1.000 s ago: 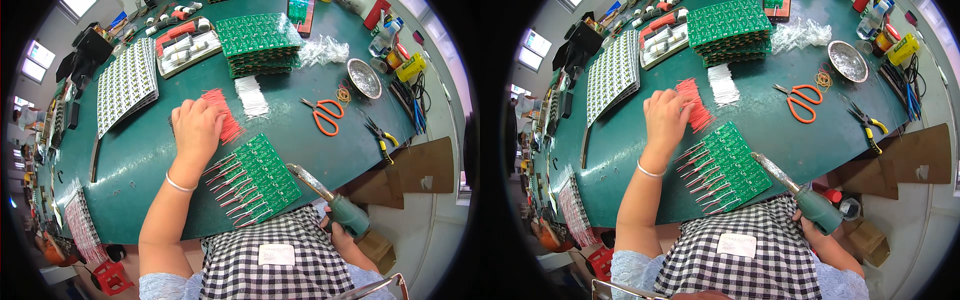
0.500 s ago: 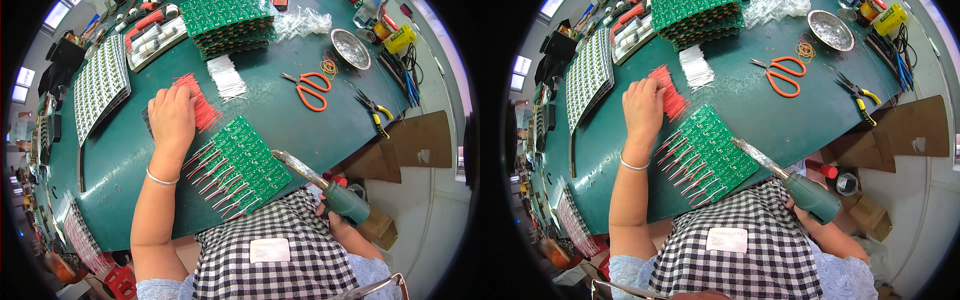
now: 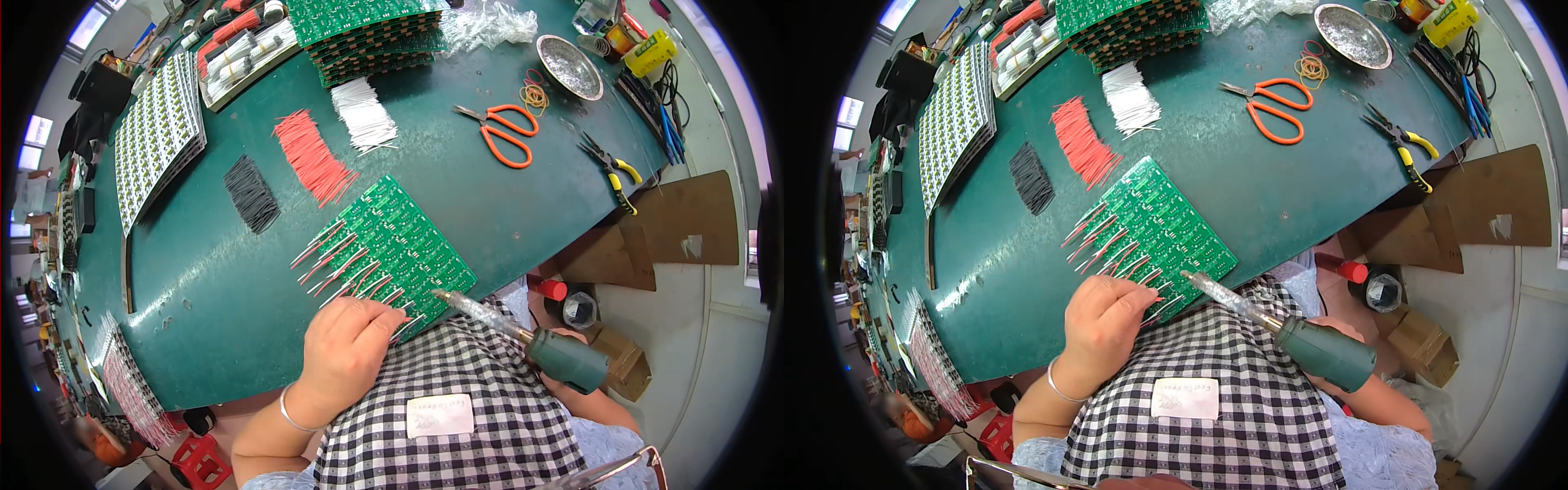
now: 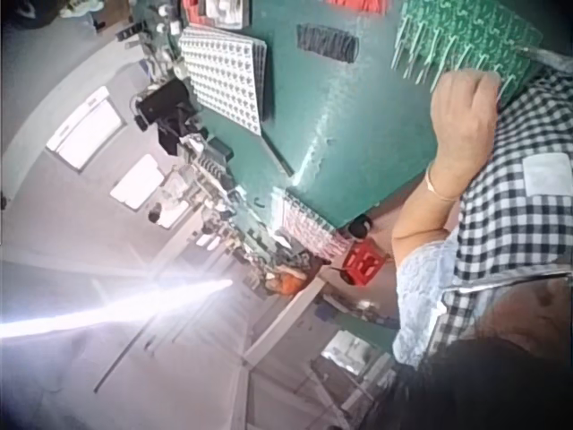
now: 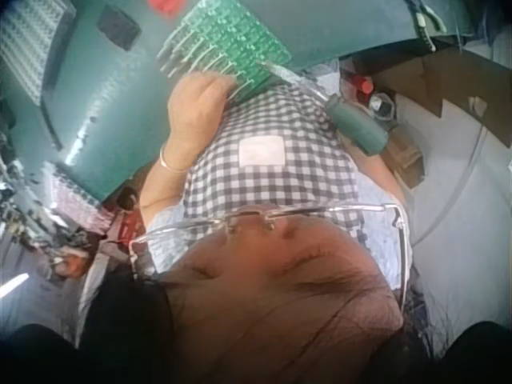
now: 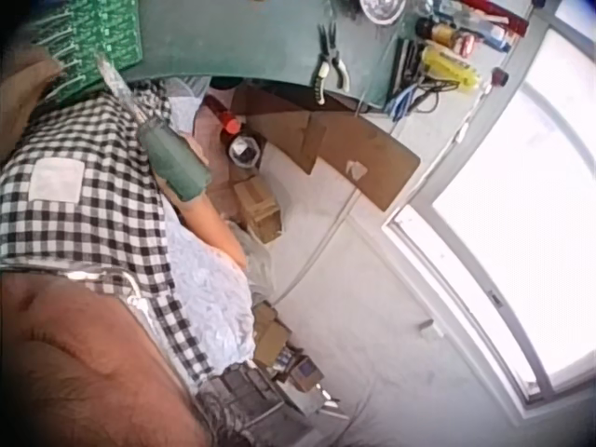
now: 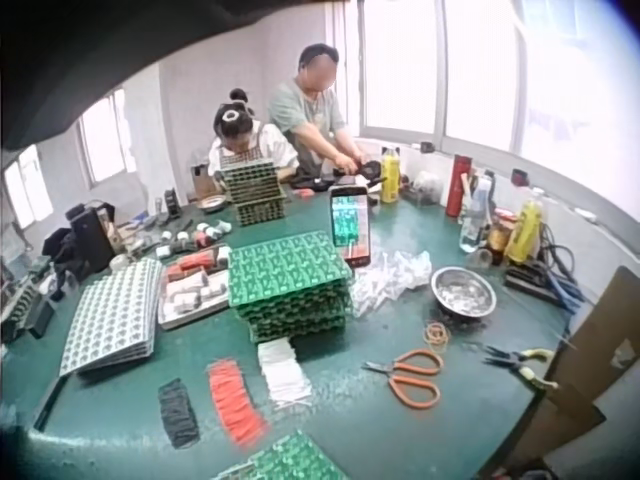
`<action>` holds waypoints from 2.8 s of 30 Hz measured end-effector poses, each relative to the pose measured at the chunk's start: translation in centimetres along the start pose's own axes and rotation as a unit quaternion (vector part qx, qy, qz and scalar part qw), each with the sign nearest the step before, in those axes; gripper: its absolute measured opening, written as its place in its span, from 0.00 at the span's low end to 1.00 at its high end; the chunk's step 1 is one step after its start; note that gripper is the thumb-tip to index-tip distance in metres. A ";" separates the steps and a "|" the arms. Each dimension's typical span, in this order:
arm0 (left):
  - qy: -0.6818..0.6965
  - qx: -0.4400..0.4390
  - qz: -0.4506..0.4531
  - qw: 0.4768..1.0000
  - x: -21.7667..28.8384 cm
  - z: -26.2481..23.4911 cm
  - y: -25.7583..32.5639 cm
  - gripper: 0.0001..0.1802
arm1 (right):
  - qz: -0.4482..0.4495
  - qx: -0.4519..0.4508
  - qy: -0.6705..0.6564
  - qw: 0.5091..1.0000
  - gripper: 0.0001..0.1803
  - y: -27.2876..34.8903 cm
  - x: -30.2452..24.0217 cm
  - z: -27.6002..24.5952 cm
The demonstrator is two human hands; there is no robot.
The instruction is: The person solders wires onto a circuit board using a soldering tool, positioning the wires by hand and applying the heated tool to solder the connections.
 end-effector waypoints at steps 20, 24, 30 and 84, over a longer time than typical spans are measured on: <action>-0.135 0.054 0.019 0.989 0.5 2.2 1.5 0.07 | -0.170 -0.022 0.047 0.984 0.20 -1.9 -1.3 1.0; -0.131 0.049 0.020 0.990 0.4 2.2 1.5 0.07 | -0.153 -0.049 0.024 0.987 0.21 -1.7 -0.8 1.1; -0.133 0.045 0.023 0.990 0.3 2.2 1.5 0.07 | -0.159 -0.072 0.011 0.985 0.25 -1.3 -0.1 1.2; -0.126 0.043 0.057 0.989 1.6 2.8 1.7 0.07 | -0.051 -0.067 -0.047 0.995 0.17 1.1 1.0 0.8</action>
Point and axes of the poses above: each hand's wrist, its own y-axis away from the middle knuckle, its own z-axis out of the palm, x = y × z, the point moved 3 cm from there along -y, towards the middle knuckle, and after that the axes turned 5 degrees about y, right-handed, at the moved point
